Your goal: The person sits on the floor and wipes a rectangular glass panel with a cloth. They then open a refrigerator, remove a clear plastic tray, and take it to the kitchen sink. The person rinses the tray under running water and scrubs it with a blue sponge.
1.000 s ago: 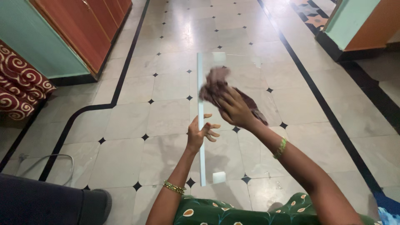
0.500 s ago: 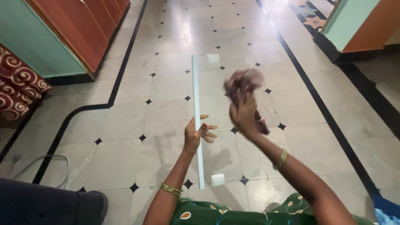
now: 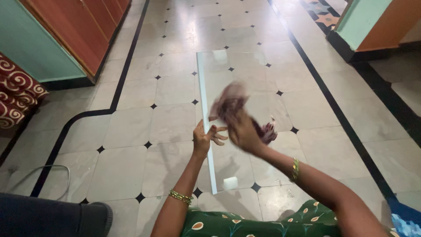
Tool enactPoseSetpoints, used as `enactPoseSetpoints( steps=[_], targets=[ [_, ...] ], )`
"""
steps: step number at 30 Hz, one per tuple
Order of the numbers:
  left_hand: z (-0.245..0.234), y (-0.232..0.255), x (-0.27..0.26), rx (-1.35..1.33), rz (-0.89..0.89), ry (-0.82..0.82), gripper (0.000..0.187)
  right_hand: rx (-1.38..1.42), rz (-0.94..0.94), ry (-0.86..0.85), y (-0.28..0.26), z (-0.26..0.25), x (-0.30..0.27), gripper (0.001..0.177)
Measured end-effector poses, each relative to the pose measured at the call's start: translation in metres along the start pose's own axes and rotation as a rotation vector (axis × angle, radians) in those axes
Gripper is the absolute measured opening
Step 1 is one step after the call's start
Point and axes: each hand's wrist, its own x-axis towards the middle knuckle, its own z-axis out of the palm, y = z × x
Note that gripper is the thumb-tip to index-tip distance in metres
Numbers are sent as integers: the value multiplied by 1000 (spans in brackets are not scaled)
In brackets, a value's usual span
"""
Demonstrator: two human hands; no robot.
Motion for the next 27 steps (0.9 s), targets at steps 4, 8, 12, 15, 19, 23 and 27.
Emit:
enactPoseSetpoints(
  steps=[4,8,12,15,19,23,27],
  targets=[
    [4,13,8,15,17,-15,72,-182,129,-68,20,-41,-3,47],
    [29,26,41,34,-3,-149,77,306,850,273,108,-72,32,48],
    [58,23,81,-126,-64,-315,78,294,912,433,173,-92,29,53],
    [81,-7,82,-217,-120,-294,86,179,899,439,213,-93,11,55],
    [100,-68,57,-267,-58,-74,78,282,817,738,238,-76,-1,51],
    [85,-113,48,-329,-43,69,70,507,614,530,229,-42,-5,41],
    [76,-155,61,-358,-20,167,63,-61,-9,-198,143,31,-65,47]
  ],
)
